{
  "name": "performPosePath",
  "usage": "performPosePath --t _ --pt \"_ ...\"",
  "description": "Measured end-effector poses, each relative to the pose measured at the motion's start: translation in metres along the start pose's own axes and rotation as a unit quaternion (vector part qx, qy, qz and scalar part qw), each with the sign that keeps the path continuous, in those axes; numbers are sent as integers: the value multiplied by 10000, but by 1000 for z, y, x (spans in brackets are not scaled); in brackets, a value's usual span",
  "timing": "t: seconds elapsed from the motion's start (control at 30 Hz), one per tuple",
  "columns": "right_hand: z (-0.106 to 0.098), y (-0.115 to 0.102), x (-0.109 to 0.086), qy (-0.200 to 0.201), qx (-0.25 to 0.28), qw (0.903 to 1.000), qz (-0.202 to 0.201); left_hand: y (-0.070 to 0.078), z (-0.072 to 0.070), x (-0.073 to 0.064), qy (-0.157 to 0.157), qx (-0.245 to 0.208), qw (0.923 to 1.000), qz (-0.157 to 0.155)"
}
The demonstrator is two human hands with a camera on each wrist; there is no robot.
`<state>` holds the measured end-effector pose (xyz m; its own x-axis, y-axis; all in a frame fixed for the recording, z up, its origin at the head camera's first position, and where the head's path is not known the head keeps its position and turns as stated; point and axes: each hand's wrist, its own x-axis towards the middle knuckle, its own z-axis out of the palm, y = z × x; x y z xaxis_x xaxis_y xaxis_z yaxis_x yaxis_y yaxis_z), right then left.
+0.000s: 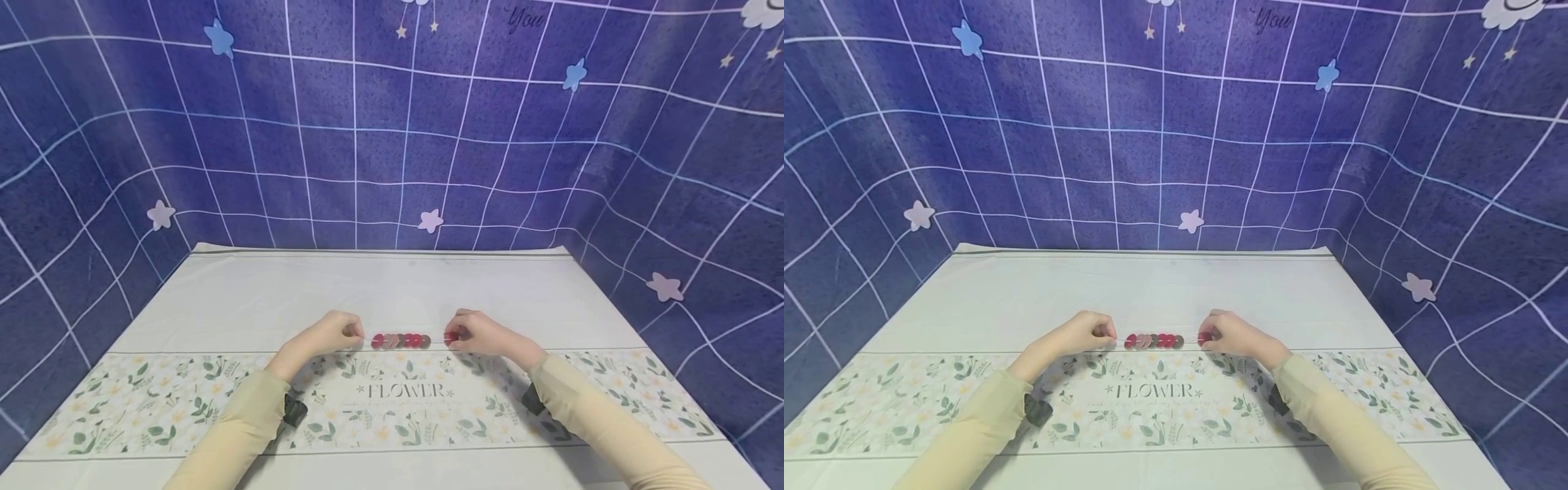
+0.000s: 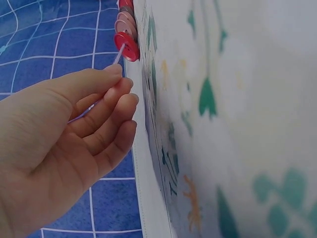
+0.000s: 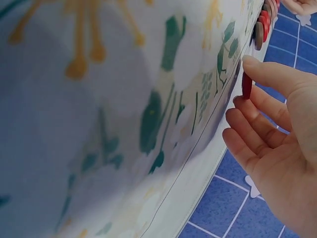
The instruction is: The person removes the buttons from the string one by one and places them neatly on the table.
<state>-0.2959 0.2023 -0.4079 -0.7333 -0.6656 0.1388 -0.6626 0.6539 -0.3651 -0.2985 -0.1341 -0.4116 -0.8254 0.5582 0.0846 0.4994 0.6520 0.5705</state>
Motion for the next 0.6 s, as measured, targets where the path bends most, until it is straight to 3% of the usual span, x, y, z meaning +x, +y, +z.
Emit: performPosePath --t 0.6 --pt "-1 3 -2 26 17 10000 -74 -3 1 0 -28 58 10000 12"
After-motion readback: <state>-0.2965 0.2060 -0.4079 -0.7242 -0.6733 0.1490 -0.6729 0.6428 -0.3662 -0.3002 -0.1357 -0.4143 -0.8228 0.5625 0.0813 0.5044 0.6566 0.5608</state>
